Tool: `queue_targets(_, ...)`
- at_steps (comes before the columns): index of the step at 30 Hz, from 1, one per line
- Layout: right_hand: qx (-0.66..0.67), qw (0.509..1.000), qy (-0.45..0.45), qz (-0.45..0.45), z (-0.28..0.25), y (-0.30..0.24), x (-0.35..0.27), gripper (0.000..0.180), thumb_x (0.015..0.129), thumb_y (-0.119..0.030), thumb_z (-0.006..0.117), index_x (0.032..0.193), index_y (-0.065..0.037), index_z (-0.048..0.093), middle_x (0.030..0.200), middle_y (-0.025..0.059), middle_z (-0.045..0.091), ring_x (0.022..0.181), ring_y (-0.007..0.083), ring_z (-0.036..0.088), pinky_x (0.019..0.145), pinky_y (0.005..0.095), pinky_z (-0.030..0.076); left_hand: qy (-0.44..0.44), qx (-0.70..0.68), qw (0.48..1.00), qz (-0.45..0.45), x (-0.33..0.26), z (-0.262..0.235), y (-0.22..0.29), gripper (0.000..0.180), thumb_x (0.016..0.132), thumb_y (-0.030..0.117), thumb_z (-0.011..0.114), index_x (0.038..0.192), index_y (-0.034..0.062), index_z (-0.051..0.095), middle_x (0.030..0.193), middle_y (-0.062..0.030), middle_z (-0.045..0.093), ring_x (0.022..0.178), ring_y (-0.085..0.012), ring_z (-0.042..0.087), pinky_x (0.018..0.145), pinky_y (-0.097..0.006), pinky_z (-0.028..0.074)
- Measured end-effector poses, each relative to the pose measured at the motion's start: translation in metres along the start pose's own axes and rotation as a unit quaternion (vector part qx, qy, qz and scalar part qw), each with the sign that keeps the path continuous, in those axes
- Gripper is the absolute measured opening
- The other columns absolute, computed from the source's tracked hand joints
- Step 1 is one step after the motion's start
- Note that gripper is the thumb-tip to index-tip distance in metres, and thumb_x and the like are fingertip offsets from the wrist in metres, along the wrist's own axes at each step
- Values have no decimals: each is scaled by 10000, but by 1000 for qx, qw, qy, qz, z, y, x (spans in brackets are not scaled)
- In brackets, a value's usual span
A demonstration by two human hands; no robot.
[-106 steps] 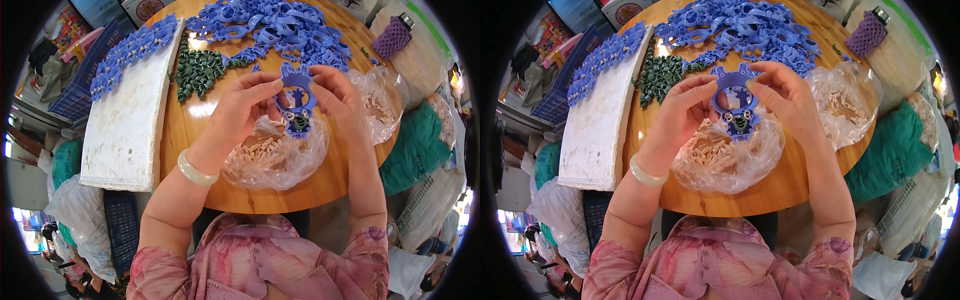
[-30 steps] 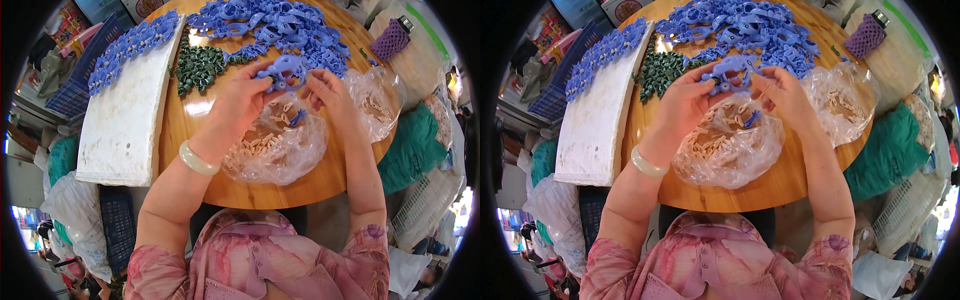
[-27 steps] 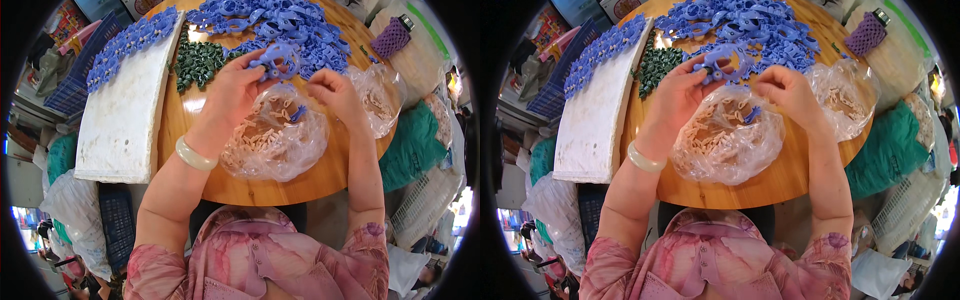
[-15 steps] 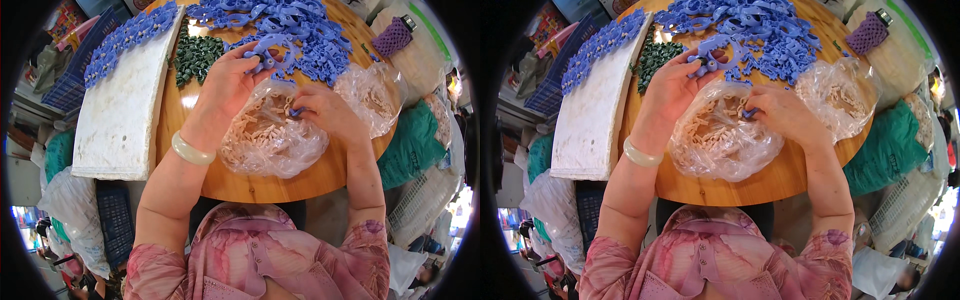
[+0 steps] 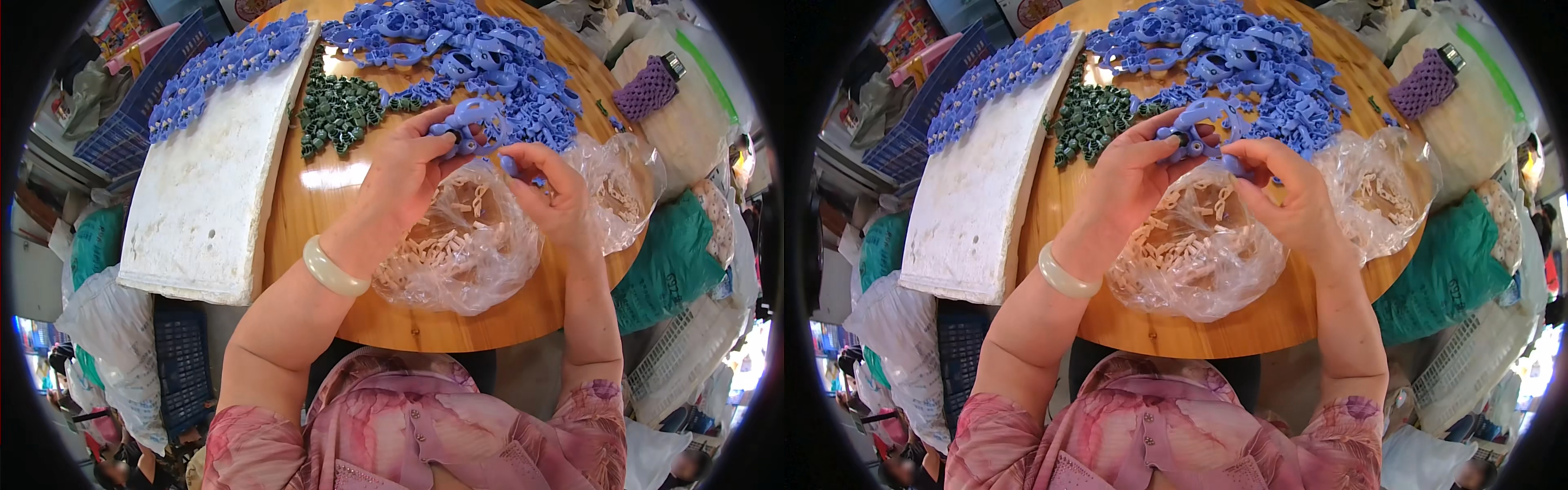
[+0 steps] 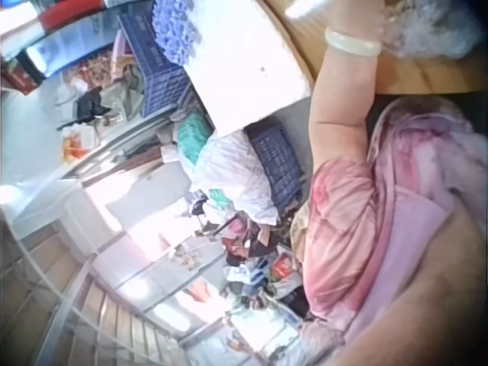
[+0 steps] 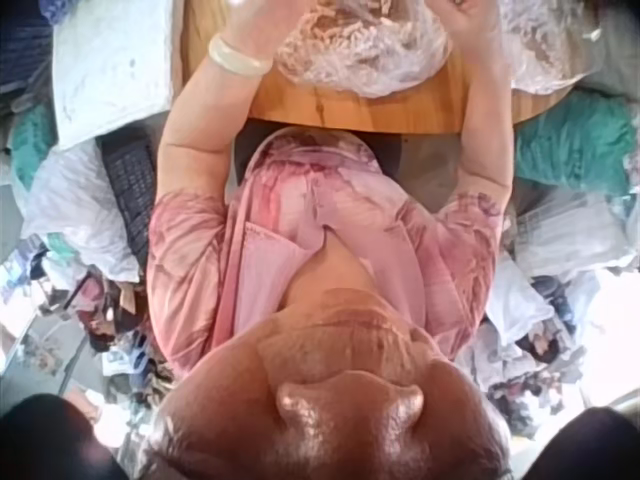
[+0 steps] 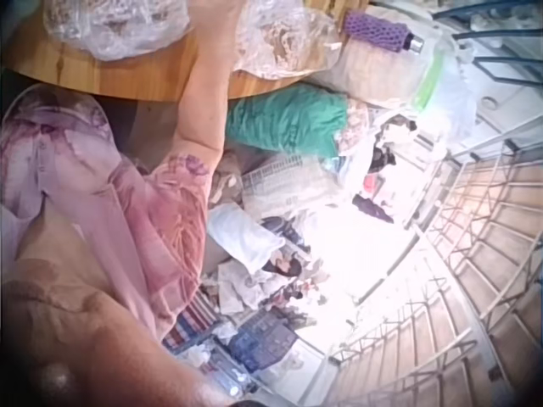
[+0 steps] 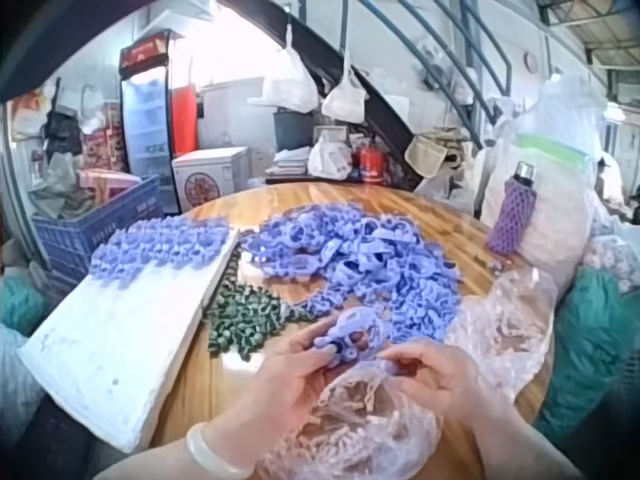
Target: Assembling small purple plastic frames with green inserts and pins at a workshop table.
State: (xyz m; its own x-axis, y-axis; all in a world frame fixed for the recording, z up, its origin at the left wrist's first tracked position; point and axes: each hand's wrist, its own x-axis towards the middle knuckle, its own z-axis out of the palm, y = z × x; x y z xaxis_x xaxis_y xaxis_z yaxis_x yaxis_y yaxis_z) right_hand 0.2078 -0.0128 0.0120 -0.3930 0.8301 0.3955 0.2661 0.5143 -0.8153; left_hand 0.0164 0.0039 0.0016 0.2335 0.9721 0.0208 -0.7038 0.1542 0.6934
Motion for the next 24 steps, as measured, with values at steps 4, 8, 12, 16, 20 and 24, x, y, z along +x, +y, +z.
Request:
queue_targets(4, -111, 991, 31, -65, 3, -4, 2, 271, 760, 35, 582, 1024, -24, 588, 871, 40, 584, 754, 106, 547, 692, 243, 452, 3, 22, 1000, 9, -1, 3, -2, 383, 854, -60, 398, 1235, -100, 387, 1108, -240, 537, 1054, -328, 557, 955, -405, 455)
queue_targets(8, -96, 994, 52, 4, 6, -4, 1, 236, 767, 29, 586, 998, -18, 592, 838, 51, 601, 751, 118, 563, 685, 245, 462, 13, 23, 1000, 11, -1, 2, -4, 382, 859, -61, 401, 1239, -97, 387, 1102, -239, 541, 1041, -320, 565, 944, -396, 466)
queue_targets(12, -80, 996, 32, 1, 9, -1, 0, 212, 781, 18, 586, 990, -14, 592, 828, 64, 606, 761, 133, 578, 687, 258, 466, 9, 23, 1000, 6, 0, 0, -6, 380, 863, -62, 396, 1243, -86, 395, 1096, -223, 550, 1025, -301, 575, 928, -384, 477)
queue_targets(16, -130, 989, 46, -50, 10, 0, 2, 230, 813, 7, 583, 1040, -19, 566, 845, 81, 604, 767, 159, 595, 685, 272, 472, 11, 32, 999, -1, -2, 2, -5, 380, 866, -63, 397, 1246, -78, 404, 1094, -206, 556, 1022, -282, 579, 914, -371, 484)
queue_targets(20, -89, 996, 20, -18, 9, 7, -1, 283, 838, -7, 573, 1115, -29, 519, 884, 93, 607, 794, 171, 602, 698, 267, 475, 15, 34, 999, -1, -2, 3, -5, 380, 867, -62, 396, 1247, -77, 406, 1092, -202, 558, 1013, -279, 582, 911, -365, 485)
queue_targets(24, -29, 999, 12, 13, 9, 9, -3, 273, 857, -2, 547, 1126, -24, 506, 902, 78, 594, 805, 138, 588, 718, 254, 471, 24, 38, 999, -3, -2, 3, -5, 381, 867, -62, 392, 1247, -81, 399, 1094, -208, 551, 1012, -280, 579, 915, -373, 482)
